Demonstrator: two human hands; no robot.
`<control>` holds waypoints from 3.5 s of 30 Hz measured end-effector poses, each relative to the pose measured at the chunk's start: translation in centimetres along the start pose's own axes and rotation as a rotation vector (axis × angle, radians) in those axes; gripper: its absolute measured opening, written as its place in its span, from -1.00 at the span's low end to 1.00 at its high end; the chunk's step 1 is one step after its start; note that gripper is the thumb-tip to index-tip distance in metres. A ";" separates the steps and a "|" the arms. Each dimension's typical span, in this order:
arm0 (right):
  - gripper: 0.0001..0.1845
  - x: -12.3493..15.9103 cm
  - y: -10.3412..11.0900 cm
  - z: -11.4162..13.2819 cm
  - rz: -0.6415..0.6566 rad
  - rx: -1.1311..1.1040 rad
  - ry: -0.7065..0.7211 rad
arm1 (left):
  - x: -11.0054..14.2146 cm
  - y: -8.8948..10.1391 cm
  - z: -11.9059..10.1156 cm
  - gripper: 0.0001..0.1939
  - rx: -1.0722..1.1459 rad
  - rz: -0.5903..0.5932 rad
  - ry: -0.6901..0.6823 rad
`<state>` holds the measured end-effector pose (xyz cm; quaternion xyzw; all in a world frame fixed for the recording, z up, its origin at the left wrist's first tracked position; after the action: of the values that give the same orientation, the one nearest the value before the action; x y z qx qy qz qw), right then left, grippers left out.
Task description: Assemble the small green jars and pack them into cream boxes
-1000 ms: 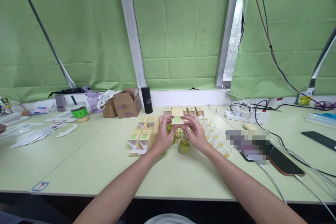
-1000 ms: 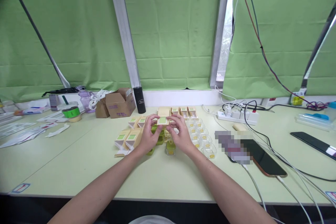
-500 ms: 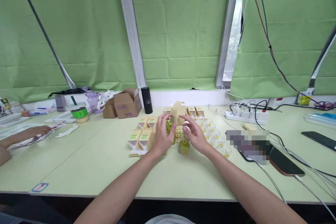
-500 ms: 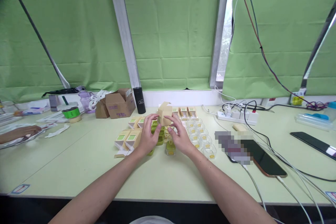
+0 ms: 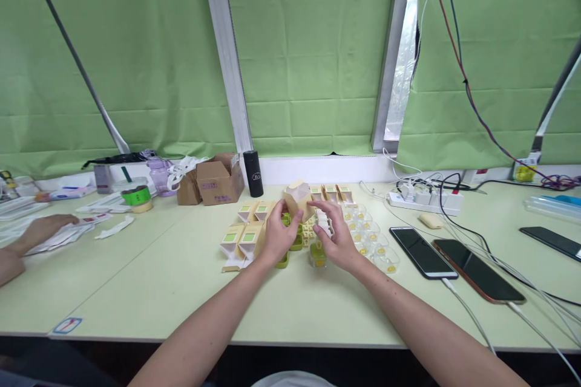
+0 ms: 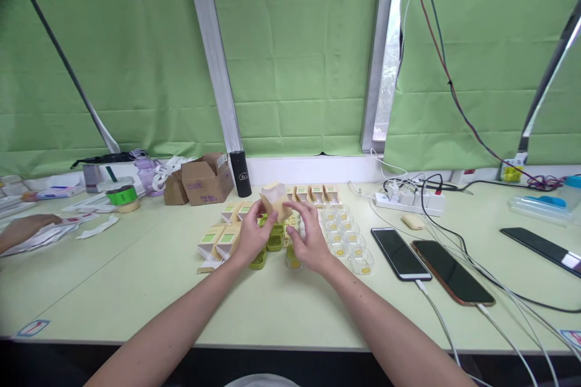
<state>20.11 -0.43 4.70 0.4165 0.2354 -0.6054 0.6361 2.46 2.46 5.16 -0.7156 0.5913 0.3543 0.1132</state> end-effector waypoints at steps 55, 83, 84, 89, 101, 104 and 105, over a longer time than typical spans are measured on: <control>-0.56 -0.5 6.4 -3.0 -0.219 0.411 -0.125 | 3.4 0.1 -1.5 -0.32 -0.303 0.688 -0.080; -0.59 -0.5 6.6 -2.2 -0.256 0.362 -0.081 | 2.9 0.1 -1.2 -0.66 -0.130 0.583 -0.119; -0.59 -0.4 6.6 -2.1 -0.266 0.357 -0.084 | 2.9 0.0 -1.1 -0.65 -0.117 0.564 -0.096; -0.56 -0.3 6.9 -2.2 -0.333 0.294 -0.116 | 2.6 -0.4 -0.6 -0.68 -0.016 0.489 0.039; -0.56 -0.3 6.0 -1.4 -0.233 0.023 -0.156 | 2.4 -0.5 0.5 -0.46 0.123 0.538 0.047; -0.58 -0.1 5.2 -1.2 -0.168 -0.032 -0.178 | 2.5 -0.6 0.5 -0.40 0.124 0.565 0.068; -0.59 -0.1 4.9 -1.1 -0.148 -0.041 -0.177 | 2.5 -0.6 0.5 -0.39 0.125 0.573 0.073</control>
<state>25.09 0.12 5.35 0.3299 0.2207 -0.6802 0.6162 2.92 0.99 3.04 -0.5232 0.7937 0.3088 0.0311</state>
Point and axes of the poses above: each hand's wrist, its own x-axis away from the middle knuckle, its own y-axis out of the back of the hand, z = x × y, the point moved 5 cm from there along -x, towards the middle knuckle, and after that the axes turned 2 degrees about -x, right-handed, at the moved point
